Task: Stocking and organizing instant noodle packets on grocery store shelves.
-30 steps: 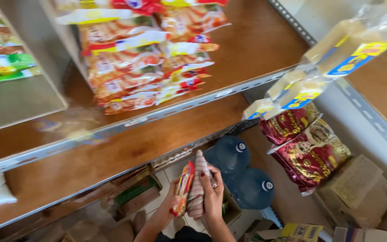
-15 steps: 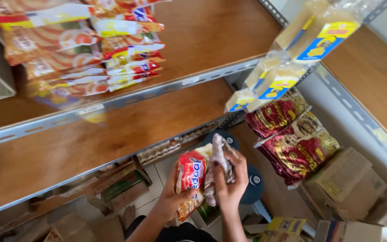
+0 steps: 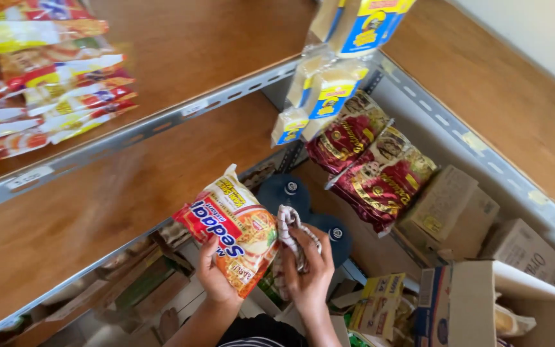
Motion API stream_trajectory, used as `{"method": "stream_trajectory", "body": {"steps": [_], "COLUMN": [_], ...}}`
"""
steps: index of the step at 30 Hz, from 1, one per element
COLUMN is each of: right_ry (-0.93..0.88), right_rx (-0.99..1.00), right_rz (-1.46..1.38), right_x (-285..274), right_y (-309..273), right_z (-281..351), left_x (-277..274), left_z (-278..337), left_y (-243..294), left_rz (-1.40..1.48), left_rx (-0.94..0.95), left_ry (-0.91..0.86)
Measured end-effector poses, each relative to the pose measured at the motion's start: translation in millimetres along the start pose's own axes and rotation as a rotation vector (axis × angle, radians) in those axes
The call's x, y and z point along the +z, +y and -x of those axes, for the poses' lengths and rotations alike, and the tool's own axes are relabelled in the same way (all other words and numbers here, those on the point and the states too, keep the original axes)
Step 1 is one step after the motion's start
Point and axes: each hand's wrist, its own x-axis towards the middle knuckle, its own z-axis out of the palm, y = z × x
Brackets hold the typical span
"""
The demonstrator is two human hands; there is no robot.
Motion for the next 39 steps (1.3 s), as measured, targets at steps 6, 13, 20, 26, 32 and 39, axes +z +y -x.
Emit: {"method": "stream_trajectory", "body": {"steps": [6, 13, 20, 26, 32, 39], "right_ry": [-0.068, 0.174, -0.123, 0.125, 0.009, 0.119], "right_rx": [-0.264, -0.005, -0.640, -0.177, -0.608, -0.355], "right_rz": [0.074, -0.034, 0.117, 0.123, 0.158, 0.079], "right_x": [-17, -56, -45, -48, -39, -33], "right_y": [-19, -1, -20, -18, 32, 1], "right_z": [22, 7, 6, 7, 8, 1], "left_x": [-10, 10, -23, -15, 2, -11], "left_z": [-15, 1, 13, 32, 42, 36], "left_y": [-20, -31, -40, -29, -5, -11], "left_rz": [-0.015, -0.082, -0.024, -0.447, -0.766, -0.815], "left_rx": [0.105, 0.044, -0.139, -0.128, -0.031, -0.076], "left_ry": [0.013, -0.055, -0.342, -0.407, -0.650, -0.711]}}
